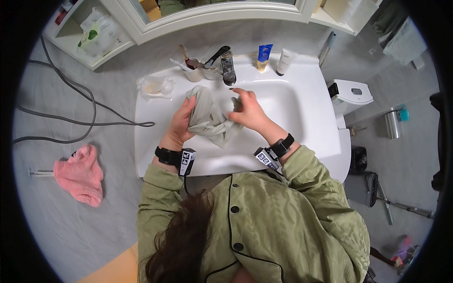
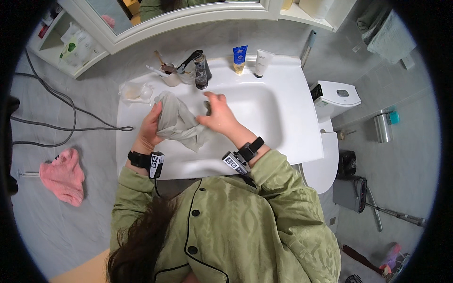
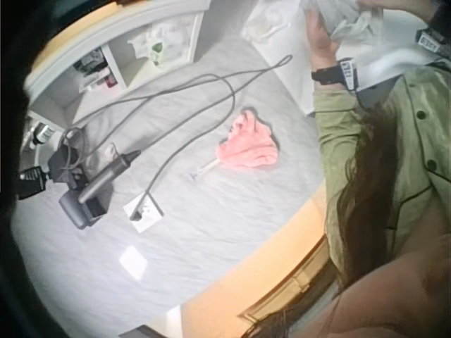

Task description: The person retrieves a bottle of yellow liquid from a bathroom cabinet and pours it onto a cloth in the sink. They then turn on the tap and wash the cloth by hand, repeatedly rubbing and rinsing it under running water. Finally, they wring out the cloth and turn off the tap.

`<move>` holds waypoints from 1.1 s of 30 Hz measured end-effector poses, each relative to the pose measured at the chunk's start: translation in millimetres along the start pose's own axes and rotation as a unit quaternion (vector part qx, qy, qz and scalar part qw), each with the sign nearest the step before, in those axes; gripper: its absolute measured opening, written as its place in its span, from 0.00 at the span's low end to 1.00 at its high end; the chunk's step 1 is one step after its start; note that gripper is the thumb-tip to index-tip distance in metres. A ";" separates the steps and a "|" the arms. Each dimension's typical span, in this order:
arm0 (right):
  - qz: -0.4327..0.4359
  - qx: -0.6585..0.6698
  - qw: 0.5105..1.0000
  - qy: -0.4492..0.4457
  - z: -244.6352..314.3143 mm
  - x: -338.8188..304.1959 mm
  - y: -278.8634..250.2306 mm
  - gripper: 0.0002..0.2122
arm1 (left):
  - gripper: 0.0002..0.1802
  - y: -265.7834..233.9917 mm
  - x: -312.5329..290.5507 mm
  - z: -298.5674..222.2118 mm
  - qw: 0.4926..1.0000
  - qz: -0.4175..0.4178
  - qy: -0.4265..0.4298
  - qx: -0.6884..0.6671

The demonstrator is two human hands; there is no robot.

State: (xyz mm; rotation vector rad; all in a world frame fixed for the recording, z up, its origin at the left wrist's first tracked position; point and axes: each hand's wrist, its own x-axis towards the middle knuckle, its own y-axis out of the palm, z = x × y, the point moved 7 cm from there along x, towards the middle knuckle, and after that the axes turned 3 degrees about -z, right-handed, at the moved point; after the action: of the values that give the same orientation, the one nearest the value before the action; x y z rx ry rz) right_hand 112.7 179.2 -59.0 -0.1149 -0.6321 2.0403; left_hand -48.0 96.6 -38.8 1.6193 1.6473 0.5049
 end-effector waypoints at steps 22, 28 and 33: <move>-0.029 0.167 0.985 0.029 4.0 34.1 -15.5 0.10 | 0.22 -14.8 -7.5 32.4 0.957 -0.009 -0.133 0.256; 0.145 0.366 0.913 0.107 -14.4 -22.1 27.9 0.11 | 0.24 6.2 2.6 46.2 0.997 0.037 -0.072 0.014; 0.261 0.175 0.933 0.175 -40.8 -44.2 34.8 0.12 | 0.24 1.9 9.8 52.5 0.998 0.023 -0.058 -0.025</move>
State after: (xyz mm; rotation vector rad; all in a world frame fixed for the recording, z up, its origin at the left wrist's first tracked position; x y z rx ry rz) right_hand 122.6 144.4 -118.4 -0.4651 0.0012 2.5246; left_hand -7.0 94.4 -73.0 1.6224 1.5050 0.4627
